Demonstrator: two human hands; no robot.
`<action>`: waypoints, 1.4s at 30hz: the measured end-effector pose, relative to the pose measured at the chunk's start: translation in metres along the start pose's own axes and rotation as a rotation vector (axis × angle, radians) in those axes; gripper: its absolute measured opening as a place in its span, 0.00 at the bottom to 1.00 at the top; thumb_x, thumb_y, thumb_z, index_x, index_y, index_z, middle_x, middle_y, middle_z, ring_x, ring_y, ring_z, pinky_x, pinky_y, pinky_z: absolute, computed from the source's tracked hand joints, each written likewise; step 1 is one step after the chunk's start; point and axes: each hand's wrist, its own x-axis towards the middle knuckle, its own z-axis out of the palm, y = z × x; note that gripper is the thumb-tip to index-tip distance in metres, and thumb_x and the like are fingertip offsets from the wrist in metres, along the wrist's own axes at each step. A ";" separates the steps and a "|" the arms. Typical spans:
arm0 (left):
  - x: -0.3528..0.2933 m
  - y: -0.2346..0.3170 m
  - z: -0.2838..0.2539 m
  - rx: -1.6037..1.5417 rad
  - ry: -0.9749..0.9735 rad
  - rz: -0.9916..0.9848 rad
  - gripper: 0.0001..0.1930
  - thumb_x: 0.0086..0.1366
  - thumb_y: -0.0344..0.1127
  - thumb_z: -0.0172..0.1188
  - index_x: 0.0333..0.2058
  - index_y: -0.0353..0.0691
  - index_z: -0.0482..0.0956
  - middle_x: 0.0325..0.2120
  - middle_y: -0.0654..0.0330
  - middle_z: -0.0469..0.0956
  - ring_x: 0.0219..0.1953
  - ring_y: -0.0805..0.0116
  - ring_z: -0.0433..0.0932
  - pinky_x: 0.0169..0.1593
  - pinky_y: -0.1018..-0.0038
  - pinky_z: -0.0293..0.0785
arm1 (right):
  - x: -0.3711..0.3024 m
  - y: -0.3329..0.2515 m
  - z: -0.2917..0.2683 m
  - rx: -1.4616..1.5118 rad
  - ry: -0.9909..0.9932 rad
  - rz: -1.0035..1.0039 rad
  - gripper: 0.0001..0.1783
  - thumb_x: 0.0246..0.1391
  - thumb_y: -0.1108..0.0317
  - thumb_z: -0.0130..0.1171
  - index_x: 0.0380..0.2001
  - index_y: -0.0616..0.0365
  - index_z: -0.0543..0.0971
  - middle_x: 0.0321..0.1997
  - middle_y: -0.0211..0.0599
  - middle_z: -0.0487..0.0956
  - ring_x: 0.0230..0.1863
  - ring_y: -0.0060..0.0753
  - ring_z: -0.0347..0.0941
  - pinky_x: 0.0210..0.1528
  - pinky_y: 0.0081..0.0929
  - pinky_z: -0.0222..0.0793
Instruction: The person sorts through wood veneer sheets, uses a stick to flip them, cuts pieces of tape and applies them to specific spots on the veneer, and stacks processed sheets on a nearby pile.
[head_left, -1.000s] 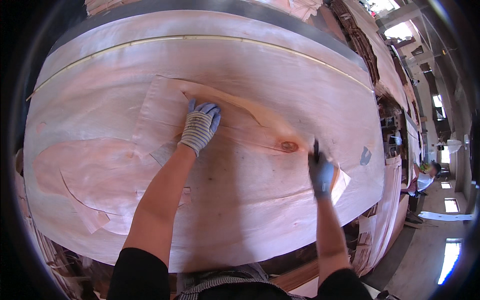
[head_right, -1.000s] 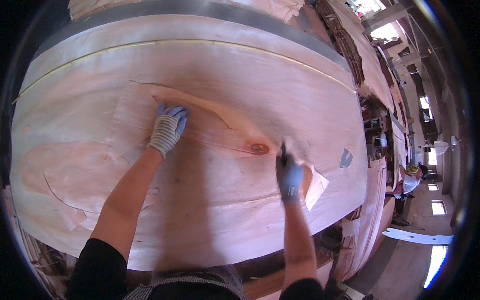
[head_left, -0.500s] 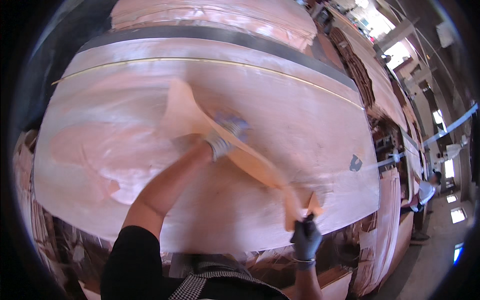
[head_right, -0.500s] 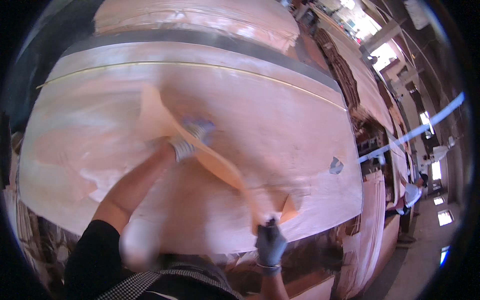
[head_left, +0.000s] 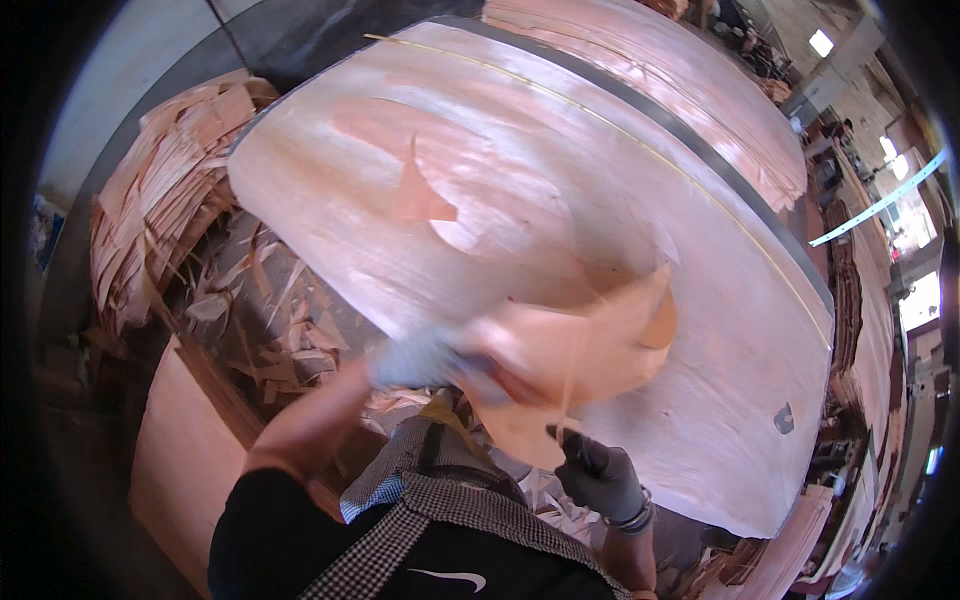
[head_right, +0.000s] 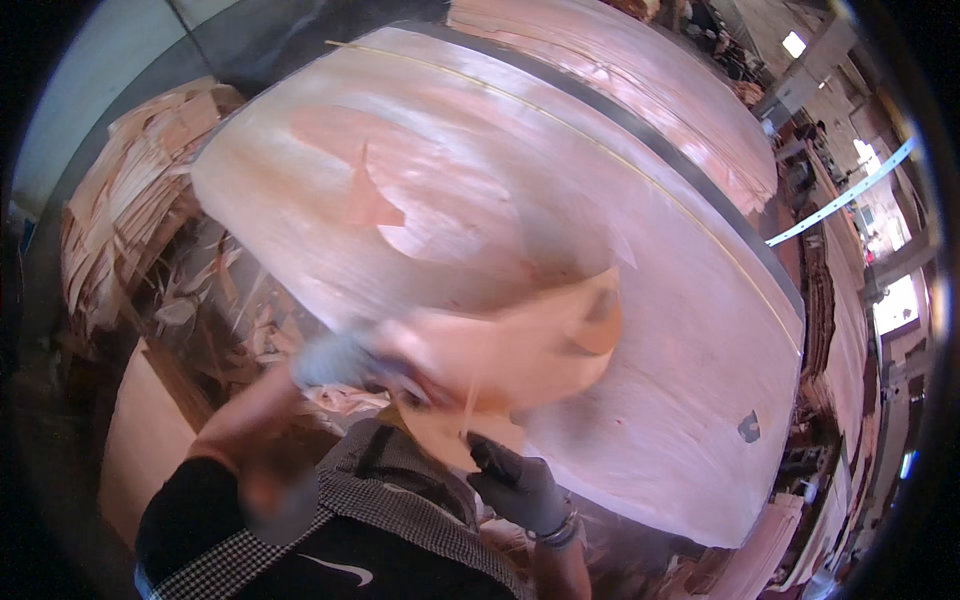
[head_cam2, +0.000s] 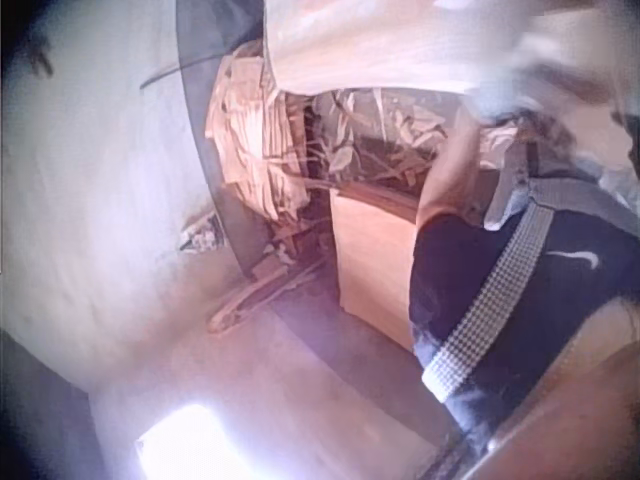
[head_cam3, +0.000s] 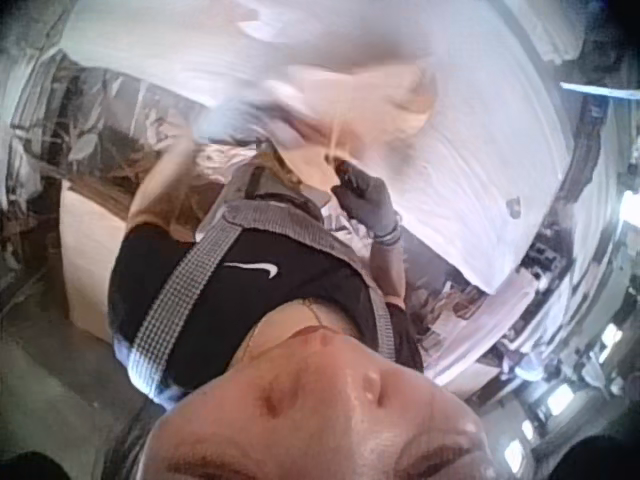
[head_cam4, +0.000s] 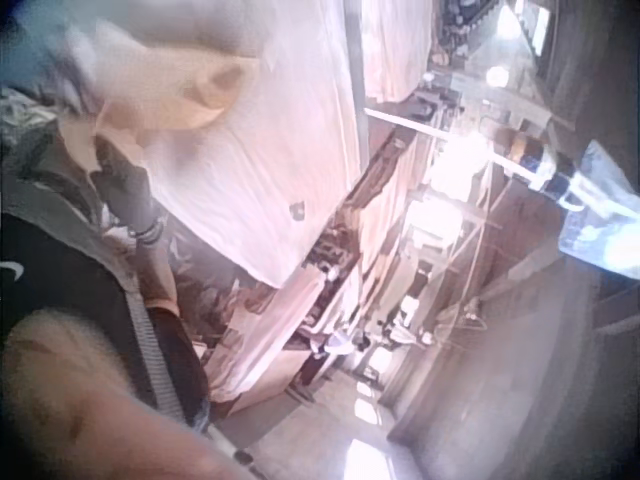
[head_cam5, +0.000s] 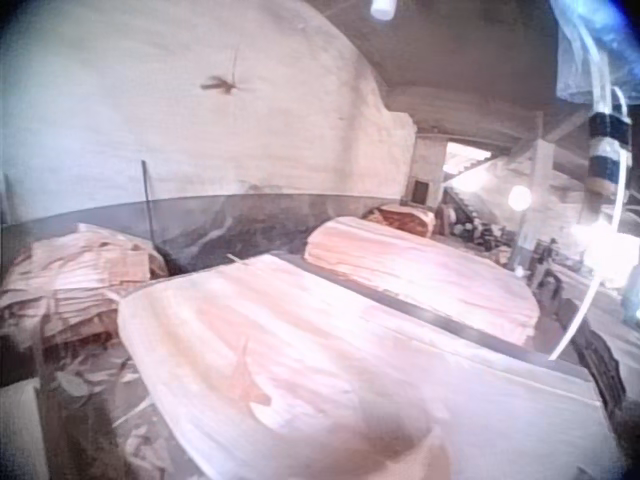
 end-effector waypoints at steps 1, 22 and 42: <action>-0.045 0.008 -0.036 0.277 0.322 0.130 0.10 0.61 0.32 0.51 0.39 0.37 0.75 0.36 0.57 0.75 0.34 0.71 0.74 0.40 0.74 0.72 | 0.003 -0.001 0.004 0.100 -0.097 0.070 0.13 0.52 0.76 0.52 0.42 0.64 0.75 0.17 0.31 0.72 0.17 0.18 0.66 0.20 0.16 0.63; -0.518 -0.219 -0.198 0.786 1.608 -0.610 0.17 0.56 0.27 0.47 0.45 0.40 0.75 0.36 0.48 0.77 0.39 0.52 0.76 0.43 0.66 0.71 | 0.476 0.080 0.234 -0.866 0.409 0.000 0.22 0.38 0.53 0.65 0.32 0.59 0.77 0.35 0.49 0.78 0.39 0.48 0.74 0.40 0.39 0.69; -0.561 -0.073 -0.460 0.479 1.115 -0.979 0.28 0.60 0.53 0.50 0.53 0.40 0.66 0.47 0.45 0.71 0.51 0.50 0.69 0.53 0.65 0.64 | 0.620 0.091 0.265 -1.008 0.426 0.266 0.22 0.41 0.68 0.62 0.44 0.59 0.74 0.34 0.49 0.79 0.34 0.46 0.76 0.35 0.39 0.70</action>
